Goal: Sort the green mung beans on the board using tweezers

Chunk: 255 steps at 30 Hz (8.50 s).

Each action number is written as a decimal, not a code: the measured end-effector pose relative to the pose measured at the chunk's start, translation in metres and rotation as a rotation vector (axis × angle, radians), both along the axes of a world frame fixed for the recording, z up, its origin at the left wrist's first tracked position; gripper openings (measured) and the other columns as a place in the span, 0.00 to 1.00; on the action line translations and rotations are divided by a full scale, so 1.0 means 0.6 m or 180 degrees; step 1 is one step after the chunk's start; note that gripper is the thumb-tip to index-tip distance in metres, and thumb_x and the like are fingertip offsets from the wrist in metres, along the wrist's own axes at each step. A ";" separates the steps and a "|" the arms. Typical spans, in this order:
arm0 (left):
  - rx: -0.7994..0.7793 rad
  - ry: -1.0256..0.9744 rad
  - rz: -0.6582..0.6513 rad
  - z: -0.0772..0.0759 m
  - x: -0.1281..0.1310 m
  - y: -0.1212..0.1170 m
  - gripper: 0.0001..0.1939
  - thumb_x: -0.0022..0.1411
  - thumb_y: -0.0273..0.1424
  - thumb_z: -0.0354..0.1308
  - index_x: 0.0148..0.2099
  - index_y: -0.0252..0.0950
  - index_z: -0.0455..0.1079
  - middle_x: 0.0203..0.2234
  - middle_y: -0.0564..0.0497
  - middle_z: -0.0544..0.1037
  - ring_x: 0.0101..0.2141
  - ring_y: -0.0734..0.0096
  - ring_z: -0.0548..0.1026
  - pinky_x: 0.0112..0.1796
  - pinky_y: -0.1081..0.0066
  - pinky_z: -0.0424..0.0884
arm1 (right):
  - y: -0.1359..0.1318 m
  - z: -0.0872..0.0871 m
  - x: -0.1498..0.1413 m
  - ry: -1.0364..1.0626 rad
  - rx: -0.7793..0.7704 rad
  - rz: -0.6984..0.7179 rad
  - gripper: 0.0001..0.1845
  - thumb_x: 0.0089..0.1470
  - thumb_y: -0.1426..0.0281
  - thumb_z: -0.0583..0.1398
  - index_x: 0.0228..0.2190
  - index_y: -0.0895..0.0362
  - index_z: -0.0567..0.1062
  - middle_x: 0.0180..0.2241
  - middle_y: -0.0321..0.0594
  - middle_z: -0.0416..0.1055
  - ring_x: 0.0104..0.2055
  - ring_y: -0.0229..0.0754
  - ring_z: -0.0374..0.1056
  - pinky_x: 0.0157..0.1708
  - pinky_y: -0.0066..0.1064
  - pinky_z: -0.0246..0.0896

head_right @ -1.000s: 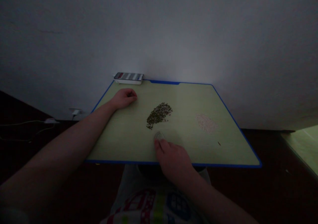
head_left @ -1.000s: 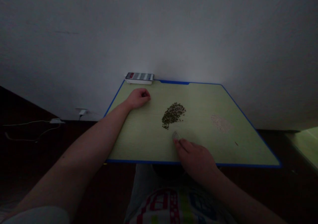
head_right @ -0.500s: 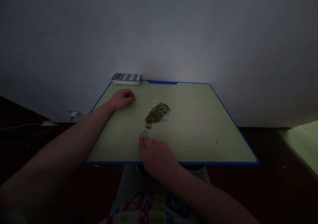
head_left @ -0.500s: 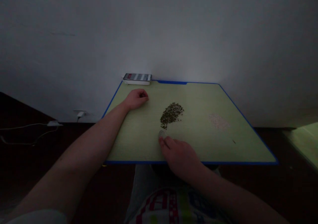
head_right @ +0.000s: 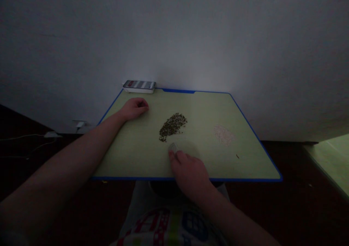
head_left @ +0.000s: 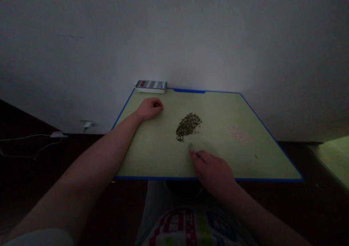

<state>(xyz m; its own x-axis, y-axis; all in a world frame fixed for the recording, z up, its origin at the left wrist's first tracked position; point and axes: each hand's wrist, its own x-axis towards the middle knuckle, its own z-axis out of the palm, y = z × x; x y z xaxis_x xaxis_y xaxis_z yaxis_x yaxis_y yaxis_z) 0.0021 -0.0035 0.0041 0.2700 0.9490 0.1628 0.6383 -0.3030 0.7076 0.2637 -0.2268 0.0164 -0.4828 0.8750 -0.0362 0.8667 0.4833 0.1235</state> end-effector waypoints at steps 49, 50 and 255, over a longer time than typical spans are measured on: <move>0.0025 0.0116 0.0074 0.004 0.003 -0.003 0.10 0.48 0.35 0.57 0.31 0.33 0.71 0.22 0.53 0.71 0.25 0.73 0.67 0.28 0.72 0.62 | 0.040 0.012 -0.012 0.0039 -0.0111 -0.0510 0.25 0.60 0.75 0.49 0.59 0.58 0.65 0.45 0.50 0.72 0.34 0.45 0.73 0.29 0.33 0.66; 0.0032 0.0125 0.0076 0.005 0.003 -0.004 0.10 0.48 0.34 0.57 0.31 0.33 0.71 0.22 0.52 0.71 0.25 0.73 0.67 0.28 0.72 0.62 | 0.041 0.011 -0.007 0.0062 -0.0108 -0.0553 0.25 0.61 0.74 0.49 0.58 0.58 0.65 0.46 0.50 0.72 0.34 0.46 0.73 0.29 0.33 0.66; 0.0002 -0.0059 0.0032 -0.014 0.000 0.011 0.09 0.47 0.34 0.58 0.30 0.33 0.71 0.20 0.54 0.69 0.23 0.75 0.64 0.25 0.73 0.60 | 0.219 0.046 0.106 0.1788 -0.1578 0.0482 0.06 0.38 0.75 0.54 0.20 0.54 0.60 0.18 0.28 0.55 0.22 0.33 0.51 0.22 0.29 0.41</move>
